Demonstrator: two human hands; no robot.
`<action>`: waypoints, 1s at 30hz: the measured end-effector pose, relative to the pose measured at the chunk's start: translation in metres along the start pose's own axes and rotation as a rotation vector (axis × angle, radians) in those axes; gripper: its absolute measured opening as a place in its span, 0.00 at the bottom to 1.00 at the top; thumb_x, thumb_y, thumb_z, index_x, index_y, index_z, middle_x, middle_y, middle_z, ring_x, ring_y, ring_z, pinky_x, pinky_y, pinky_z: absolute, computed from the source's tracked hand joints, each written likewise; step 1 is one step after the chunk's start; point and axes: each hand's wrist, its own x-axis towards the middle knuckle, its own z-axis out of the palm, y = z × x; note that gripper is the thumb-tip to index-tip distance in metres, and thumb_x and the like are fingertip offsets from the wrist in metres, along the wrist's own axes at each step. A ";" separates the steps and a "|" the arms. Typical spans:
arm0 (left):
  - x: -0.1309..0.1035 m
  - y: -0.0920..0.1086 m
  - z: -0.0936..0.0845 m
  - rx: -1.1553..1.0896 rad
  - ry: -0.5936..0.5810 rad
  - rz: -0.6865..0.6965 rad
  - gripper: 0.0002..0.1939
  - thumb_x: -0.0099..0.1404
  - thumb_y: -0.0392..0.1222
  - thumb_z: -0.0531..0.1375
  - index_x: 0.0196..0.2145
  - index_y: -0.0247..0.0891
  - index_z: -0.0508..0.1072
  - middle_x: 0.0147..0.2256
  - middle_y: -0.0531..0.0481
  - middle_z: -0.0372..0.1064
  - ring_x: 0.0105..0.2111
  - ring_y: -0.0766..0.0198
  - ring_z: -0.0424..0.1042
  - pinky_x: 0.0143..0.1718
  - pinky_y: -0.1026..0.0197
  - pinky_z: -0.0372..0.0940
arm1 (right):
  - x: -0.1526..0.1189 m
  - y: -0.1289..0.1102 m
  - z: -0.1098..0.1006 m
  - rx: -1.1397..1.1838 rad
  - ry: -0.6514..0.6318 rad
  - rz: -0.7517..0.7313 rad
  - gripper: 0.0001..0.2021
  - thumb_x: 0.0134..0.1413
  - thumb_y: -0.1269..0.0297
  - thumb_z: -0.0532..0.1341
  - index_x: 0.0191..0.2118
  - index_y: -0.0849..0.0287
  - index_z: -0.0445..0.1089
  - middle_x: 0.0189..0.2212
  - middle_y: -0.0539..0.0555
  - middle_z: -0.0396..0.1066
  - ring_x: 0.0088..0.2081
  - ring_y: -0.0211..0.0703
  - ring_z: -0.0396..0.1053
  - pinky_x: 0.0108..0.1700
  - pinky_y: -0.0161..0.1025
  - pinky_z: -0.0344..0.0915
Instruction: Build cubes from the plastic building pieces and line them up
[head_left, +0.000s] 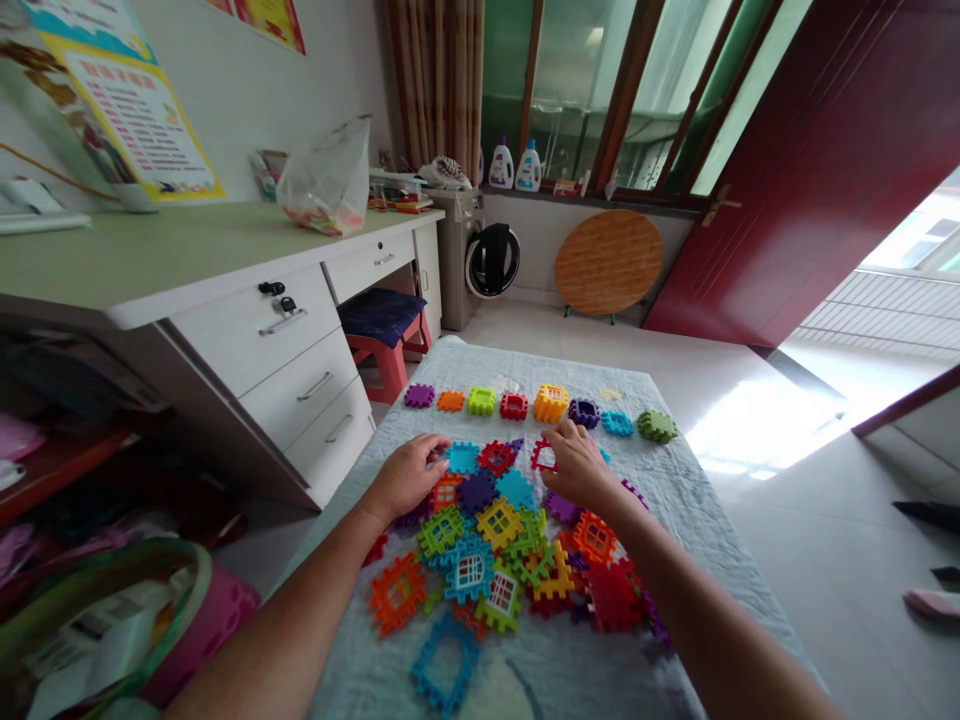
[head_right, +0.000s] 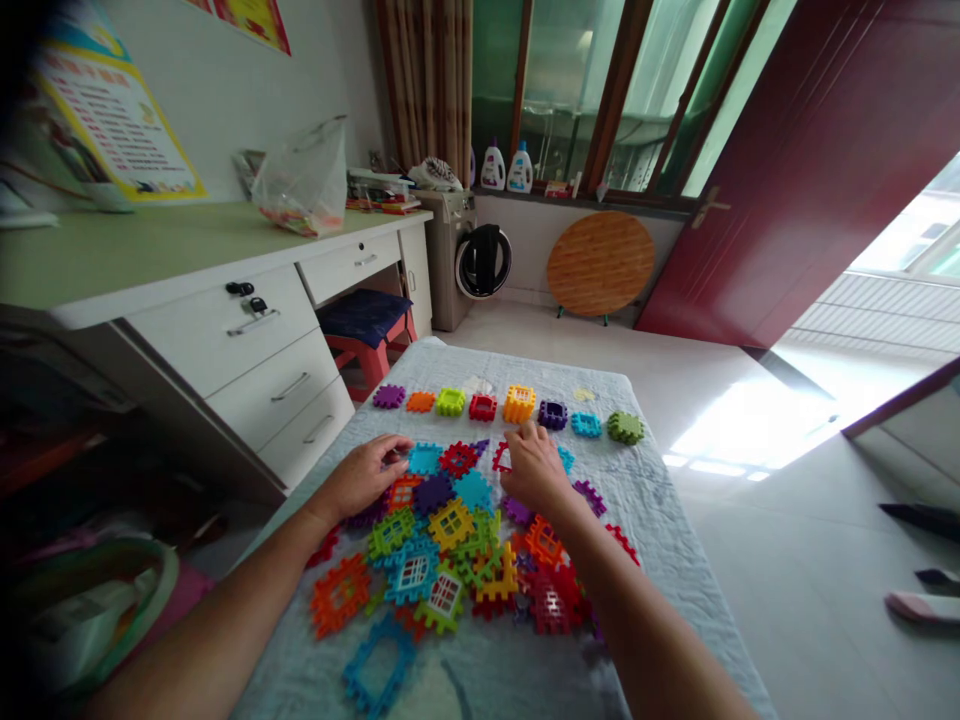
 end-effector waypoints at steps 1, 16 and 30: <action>0.000 0.000 0.000 0.005 0.001 0.005 0.15 0.58 0.40 0.55 0.43 0.39 0.71 0.42 0.46 0.71 0.37 0.59 0.71 0.44 0.57 0.65 | 0.001 -0.001 -0.001 -0.022 -0.008 0.008 0.16 0.42 0.66 0.64 0.41 0.58 0.70 0.42 0.60 0.63 0.43 0.53 0.59 0.43 0.45 0.58; 0.001 0.002 -0.002 0.060 -0.027 0.024 0.15 0.59 0.41 0.54 0.44 0.39 0.71 0.43 0.46 0.70 0.37 0.59 0.71 0.43 0.59 0.64 | 0.028 -0.063 0.010 -0.101 -0.083 -0.080 0.11 0.50 0.60 0.58 0.34 0.62 0.72 0.35 0.62 0.71 0.37 0.50 0.69 0.39 0.43 0.62; 0.001 -0.001 -0.001 0.052 -0.030 0.037 0.15 0.59 0.41 0.54 0.44 0.37 0.70 0.43 0.46 0.70 0.38 0.59 0.71 0.44 0.59 0.64 | 0.037 -0.025 -0.002 0.185 0.011 0.081 0.15 0.58 0.69 0.48 0.32 0.60 0.71 0.27 0.53 0.72 0.30 0.37 0.67 0.32 0.32 0.55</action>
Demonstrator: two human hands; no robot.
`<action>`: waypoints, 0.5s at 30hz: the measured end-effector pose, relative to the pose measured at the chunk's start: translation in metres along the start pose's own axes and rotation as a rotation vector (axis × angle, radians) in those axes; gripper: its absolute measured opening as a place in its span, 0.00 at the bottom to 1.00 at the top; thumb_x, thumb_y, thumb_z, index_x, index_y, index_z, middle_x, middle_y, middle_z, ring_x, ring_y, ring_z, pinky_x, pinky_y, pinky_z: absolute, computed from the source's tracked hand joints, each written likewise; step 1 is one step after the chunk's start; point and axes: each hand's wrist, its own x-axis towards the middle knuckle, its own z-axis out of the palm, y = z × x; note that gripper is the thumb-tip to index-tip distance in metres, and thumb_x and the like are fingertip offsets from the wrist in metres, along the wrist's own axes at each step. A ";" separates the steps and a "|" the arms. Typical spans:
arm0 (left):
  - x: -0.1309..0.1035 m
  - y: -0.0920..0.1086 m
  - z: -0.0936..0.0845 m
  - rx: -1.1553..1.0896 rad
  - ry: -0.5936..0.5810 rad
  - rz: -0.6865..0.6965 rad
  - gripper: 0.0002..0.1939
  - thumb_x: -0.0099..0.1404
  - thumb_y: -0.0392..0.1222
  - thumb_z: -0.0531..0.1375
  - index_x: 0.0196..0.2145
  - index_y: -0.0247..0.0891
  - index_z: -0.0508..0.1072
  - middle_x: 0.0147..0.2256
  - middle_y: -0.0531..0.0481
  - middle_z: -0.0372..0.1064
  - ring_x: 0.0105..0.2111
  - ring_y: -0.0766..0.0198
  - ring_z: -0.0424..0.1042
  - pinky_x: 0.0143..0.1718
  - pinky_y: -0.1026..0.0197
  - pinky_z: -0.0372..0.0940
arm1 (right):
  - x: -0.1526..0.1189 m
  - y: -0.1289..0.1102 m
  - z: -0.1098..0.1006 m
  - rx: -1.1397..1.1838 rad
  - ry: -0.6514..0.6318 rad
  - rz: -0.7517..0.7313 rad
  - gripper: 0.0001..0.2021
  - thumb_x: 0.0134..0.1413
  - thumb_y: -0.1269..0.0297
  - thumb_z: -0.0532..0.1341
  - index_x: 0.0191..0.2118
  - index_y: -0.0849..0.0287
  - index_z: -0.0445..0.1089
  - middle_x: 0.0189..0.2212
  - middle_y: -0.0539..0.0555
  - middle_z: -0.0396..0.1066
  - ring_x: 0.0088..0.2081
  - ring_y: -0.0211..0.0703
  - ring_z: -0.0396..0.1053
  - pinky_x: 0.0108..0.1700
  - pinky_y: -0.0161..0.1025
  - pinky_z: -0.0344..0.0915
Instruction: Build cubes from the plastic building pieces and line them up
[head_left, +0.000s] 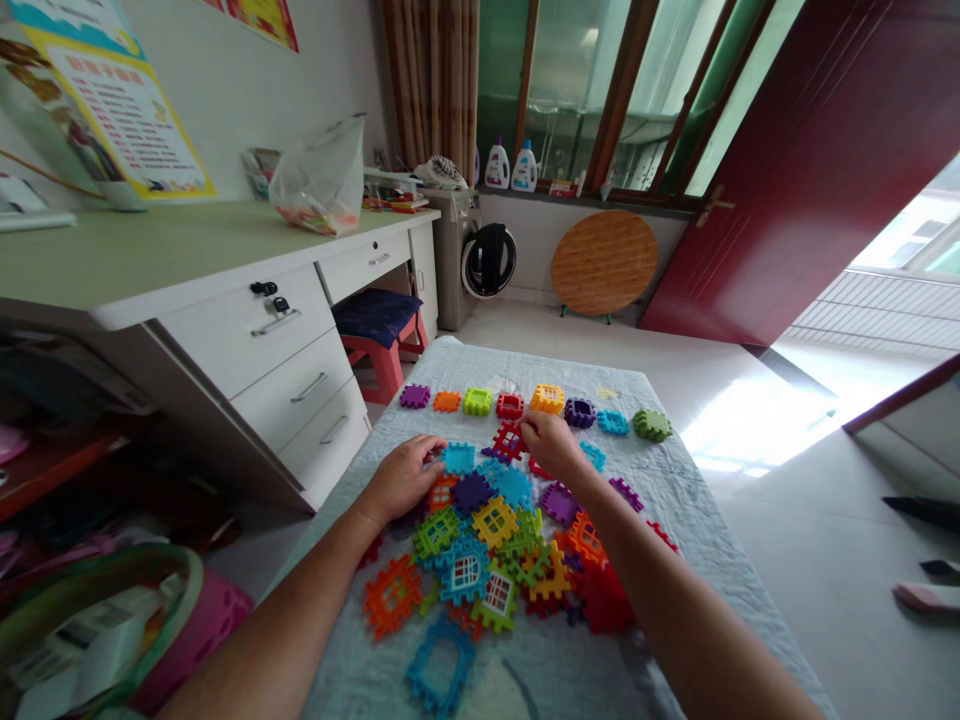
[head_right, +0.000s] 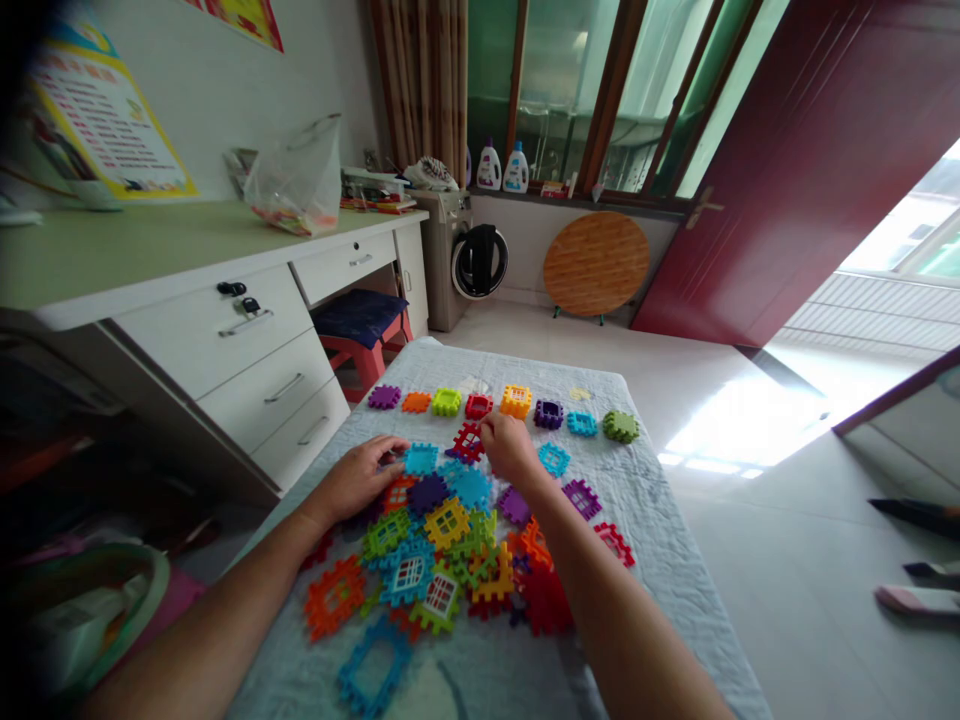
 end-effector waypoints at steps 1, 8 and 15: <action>0.000 0.000 0.000 -0.001 0.001 0.000 0.15 0.59 0.41 0.54 0.44 0.37 0.70 0.43 0.45 0.70 0.38 0.59 0.71 0.44 0.58 0.64 | 0.000 0.003 0.001 -0.001 -0.009 -0.003 0.14 0.58 0.69 0.48 0.32 0.60 0.72 0.26 0.52 0.72 0.29 0.37 0.67 0.32 0.32 0.55; 0.000 0.000 0.001 0.004 0.008 0.002 0.15 0.59 0.41 0.55 0.44 0.36 0.70 0.44 0.45 0.70 0.40 0.59 0.71 0.46 0.57 0.64 | -0.005 0.007 0.012 -0.092 -0.004 -0.074 0.14 0.51 0.56 0.60 0.39 0.60 0.72 0.38 0.59 0.70 0.41 0.47 0.65 0.43 0.38 0.57; 0.000 -0.001 0.002 0.004 0.006 -0.005 0.15 0.60 0.41 0.55 0.44 0.37 0.70 0.44 0.45 0.70 0.39 0.60 0.71 0.46 0.57 0.64 | -0.002 0.002 0.022 -0.196 -0.080 -0.062 0.14 0.45 0.57 0.63 0.36 0.60 0.71 0.36 0.58 0.68 0.40 0.47 0.63 0.41 0.39 0.57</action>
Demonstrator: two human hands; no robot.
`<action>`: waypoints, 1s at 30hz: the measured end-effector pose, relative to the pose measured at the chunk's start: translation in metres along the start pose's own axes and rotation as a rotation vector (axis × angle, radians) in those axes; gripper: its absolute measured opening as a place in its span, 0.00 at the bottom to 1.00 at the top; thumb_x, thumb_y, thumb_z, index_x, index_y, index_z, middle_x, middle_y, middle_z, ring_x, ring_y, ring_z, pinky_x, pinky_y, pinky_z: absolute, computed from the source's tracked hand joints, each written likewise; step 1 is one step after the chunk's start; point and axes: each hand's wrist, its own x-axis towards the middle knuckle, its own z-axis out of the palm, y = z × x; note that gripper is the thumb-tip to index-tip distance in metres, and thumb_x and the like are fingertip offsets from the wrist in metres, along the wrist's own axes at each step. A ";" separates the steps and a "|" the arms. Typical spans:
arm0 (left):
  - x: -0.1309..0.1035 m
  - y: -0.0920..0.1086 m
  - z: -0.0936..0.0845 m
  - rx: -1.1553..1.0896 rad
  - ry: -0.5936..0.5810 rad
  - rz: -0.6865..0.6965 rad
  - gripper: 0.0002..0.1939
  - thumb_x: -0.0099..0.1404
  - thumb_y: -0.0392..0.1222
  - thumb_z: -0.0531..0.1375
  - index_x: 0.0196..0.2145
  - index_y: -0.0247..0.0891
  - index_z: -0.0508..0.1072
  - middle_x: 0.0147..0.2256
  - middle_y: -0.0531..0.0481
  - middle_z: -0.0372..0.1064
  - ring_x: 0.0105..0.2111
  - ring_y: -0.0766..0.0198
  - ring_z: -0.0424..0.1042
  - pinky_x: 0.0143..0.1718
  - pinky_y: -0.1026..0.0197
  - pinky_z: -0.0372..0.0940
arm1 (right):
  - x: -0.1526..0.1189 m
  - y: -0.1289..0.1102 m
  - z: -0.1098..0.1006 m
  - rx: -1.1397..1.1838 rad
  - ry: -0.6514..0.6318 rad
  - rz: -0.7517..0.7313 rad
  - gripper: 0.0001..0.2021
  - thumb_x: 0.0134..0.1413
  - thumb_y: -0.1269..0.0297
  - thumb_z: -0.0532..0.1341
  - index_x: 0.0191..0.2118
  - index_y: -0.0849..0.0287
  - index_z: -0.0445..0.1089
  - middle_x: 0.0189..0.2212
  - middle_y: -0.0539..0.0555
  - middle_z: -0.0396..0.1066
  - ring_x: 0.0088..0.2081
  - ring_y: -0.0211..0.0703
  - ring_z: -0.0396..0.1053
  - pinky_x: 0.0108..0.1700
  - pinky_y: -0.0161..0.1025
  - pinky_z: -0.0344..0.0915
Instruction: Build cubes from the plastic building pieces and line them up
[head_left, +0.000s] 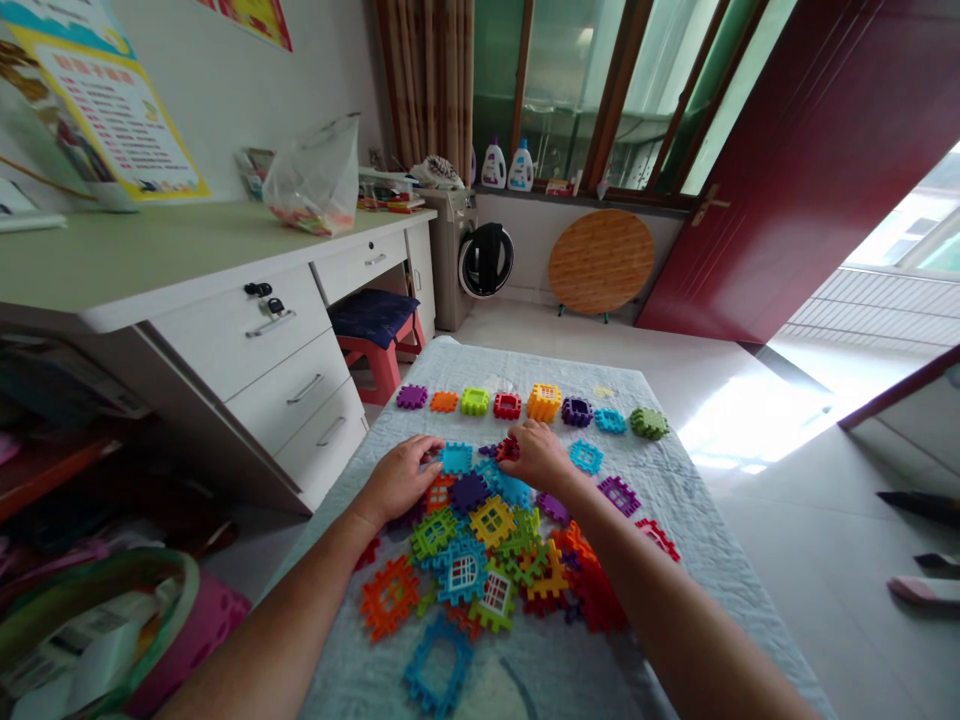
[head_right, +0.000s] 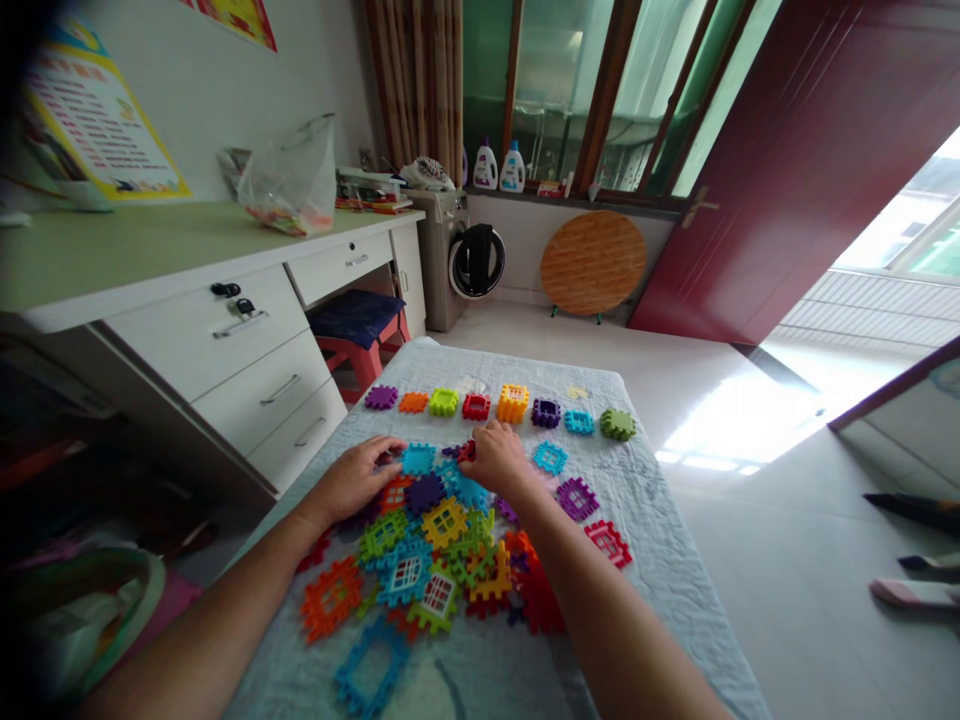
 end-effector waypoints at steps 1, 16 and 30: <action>0.000 0.000 0.000 0.000 -0.002 0.000 0.15 0.60 0.41 0.55 0.44 0.37 0.70 0.44 0.45 0.70 0.39 0.59 0.71 0.46 0.57 0.64 | 0.000 0.001 -0.001 0.017 0.007 0.004 0.13 0.45 0.58 0.64 0.36 0.60 0.71 0.35 0.57 0.68 0.39 0.47 0.63 0.40 0.39 0.57; 0.000 0.000 0.001 0.011 0.005 0.004 0.14 0.59 0.40 0.54 0.44 0.37 0.70 0.43 0.46 0.69 0.38 0.60 0.70 0.45 0.58 0.64 | -0.022 0.048 -0.018 0.055 -0.005 -0.036 0.12 0.41 0.60 0.64 0.33 0.61 0.70 0.33 0.56 0.67 0.35 0.43 0.63 0.37 0.36 0.58; -0.001 0.001 0.000 -0.018 0.009 0.004 0.14 0.59 0.40 0.55 0.43 0.38 0.70 0.43 0.46 0.70 0.38 0.60 0.70 0.45 0.57 0.65 | -0.019 0.040 -0.008 -0.046 -0.049 -0.044 0.11 0.42 0.61 0.63 0.34 0.60 0.69 0.35 0.58 0.68 0.37 0.46 0.65 0.39 0.37 0.59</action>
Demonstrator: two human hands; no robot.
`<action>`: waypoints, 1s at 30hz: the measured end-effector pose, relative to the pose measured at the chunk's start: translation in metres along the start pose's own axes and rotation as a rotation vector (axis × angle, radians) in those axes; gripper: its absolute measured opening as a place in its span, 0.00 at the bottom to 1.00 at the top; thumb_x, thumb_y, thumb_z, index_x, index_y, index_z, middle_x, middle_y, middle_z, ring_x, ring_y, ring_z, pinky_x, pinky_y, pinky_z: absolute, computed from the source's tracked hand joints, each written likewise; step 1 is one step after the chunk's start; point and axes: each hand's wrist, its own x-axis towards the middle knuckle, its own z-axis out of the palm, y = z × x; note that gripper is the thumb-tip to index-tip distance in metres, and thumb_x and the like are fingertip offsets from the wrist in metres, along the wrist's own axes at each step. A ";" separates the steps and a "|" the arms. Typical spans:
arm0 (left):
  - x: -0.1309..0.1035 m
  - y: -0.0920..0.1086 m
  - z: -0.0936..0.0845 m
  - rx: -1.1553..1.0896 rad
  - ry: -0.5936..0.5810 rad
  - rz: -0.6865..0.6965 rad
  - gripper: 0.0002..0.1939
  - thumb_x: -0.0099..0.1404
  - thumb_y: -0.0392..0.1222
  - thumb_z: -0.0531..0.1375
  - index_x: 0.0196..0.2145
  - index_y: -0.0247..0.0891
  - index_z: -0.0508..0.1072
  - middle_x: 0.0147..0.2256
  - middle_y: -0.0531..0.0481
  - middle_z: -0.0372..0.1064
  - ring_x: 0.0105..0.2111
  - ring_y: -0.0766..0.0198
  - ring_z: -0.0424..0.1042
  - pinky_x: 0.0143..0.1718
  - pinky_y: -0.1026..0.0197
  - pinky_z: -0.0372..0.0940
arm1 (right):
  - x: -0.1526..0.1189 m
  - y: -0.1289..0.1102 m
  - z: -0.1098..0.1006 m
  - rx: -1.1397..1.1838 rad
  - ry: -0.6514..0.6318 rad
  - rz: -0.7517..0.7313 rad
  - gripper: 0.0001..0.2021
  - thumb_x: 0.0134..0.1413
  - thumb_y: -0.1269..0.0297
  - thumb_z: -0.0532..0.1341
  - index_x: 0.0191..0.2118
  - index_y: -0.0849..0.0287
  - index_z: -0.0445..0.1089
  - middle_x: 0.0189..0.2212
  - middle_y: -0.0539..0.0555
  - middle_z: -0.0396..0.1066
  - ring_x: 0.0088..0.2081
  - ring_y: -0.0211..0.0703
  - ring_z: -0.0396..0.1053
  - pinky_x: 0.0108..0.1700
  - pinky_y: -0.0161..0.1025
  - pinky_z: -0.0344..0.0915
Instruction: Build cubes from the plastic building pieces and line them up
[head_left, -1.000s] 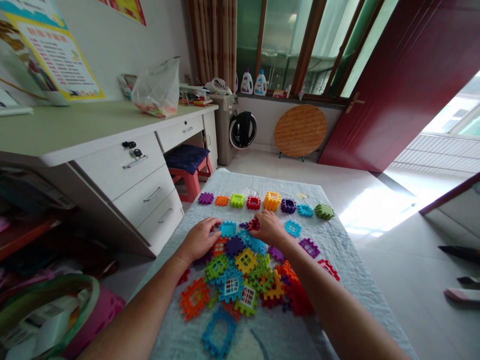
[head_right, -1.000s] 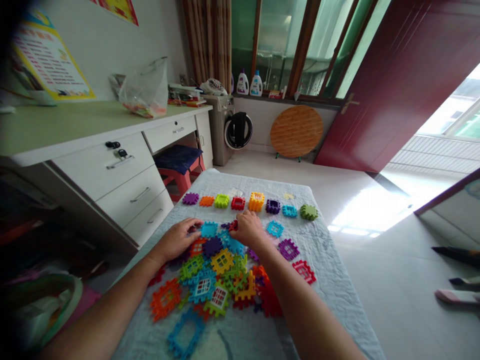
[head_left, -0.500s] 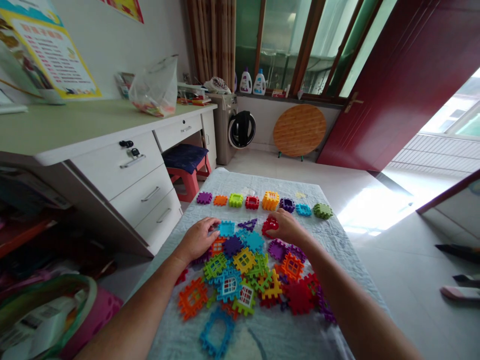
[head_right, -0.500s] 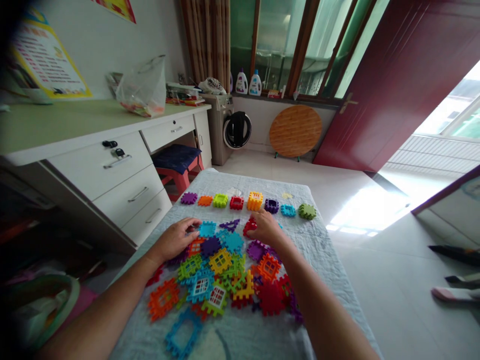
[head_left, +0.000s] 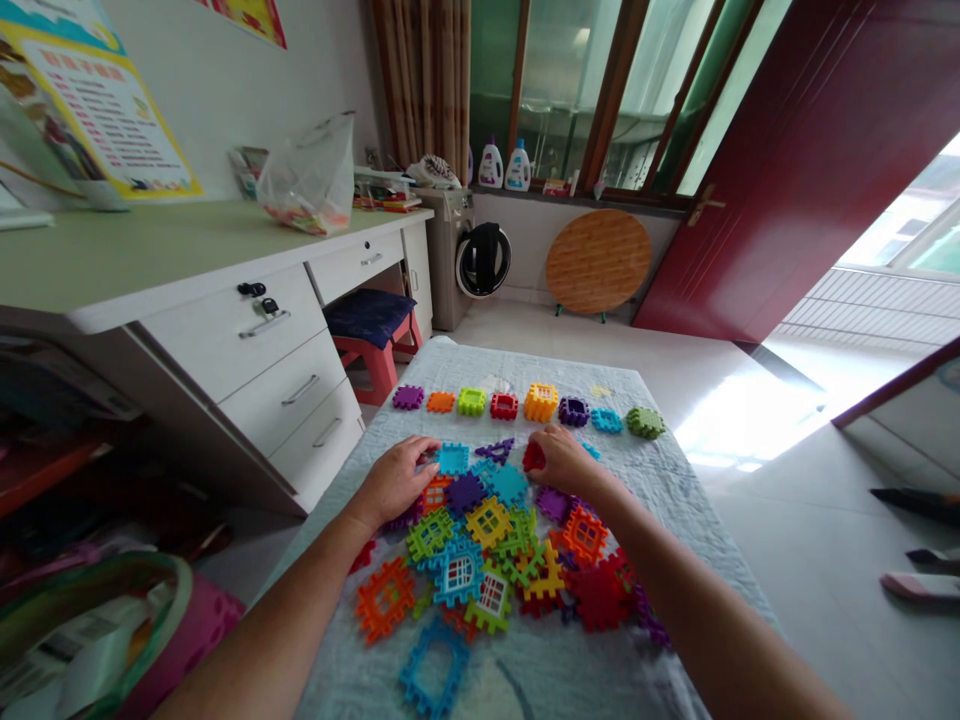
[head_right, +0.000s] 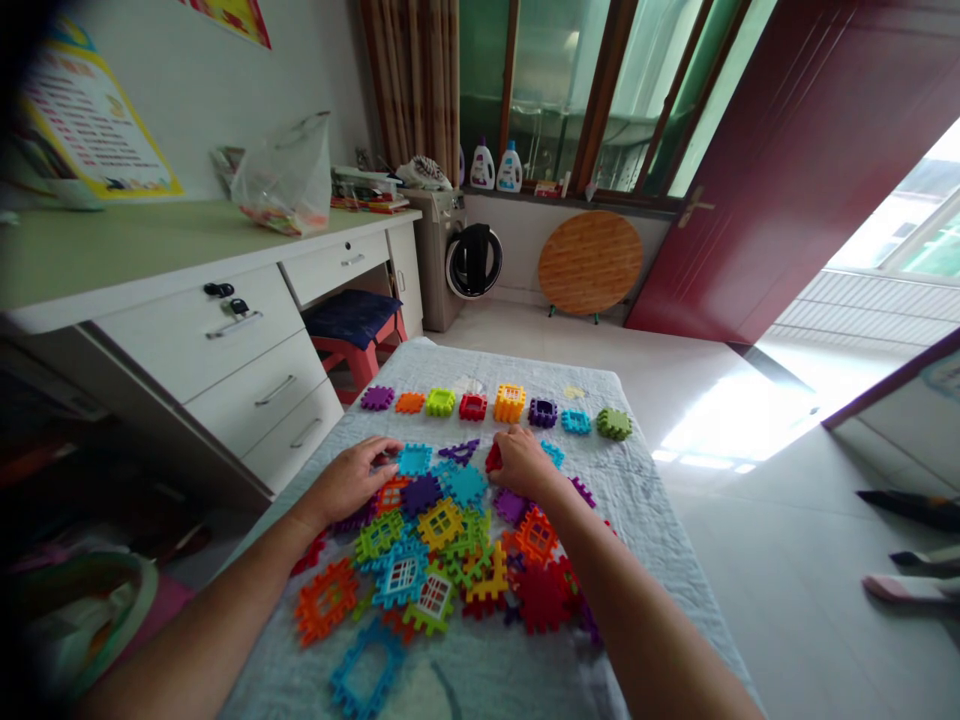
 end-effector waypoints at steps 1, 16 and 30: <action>0.000 0.000 0.000 0.002 0.001 0.002 0.14 0.59 0.40 0.55 0.43 0.38 0.70 0.43 0.46 0.70 0.38 0.60 0.71 0.45 0.57 0.65 | 0.001 -0.001 0.000 -0.012 -0.010 -0.006 0.11 0.41 0.61 0.63 0.34 0.60 0.69 0.35 0.58 0.68 0.37 0.46 0.65 0.39 0.38 0.59; -0.002 0.005 -0.005 0.025 -0.027 -0.047 0.17 0.60 0.40 0.54 0.46 0.36 0.70 0.45 0.44 0.70 0.40 0.58 0.71 0.47 0.57 0.63 | 0.089 -0.031 -0.054 -0.176 0.030 -0.006 0.23 0.39 0.59 0.63 0.45 0.59 0.65 0.44 0.61 0.65 0.47 0.57 0.58 0.46 0.48 0.55; -0.001 0.005 -0.006 0.023 -0.039 -0.020 0.16 0.59 0.40 0.55 0.45 0.37 0.71 0.44 0.45 0.71 0.41 0.57 0.71 0.47 0.56 0.64 | 0.122 -0.022 -0.030 -0.185 -0.117 -0.005 0.24 0.35 0.64 0.65 0.44 0.58 0.70 0.43 0.62 0.69 0.48 0.62 0.60 0.46 0.53 0.57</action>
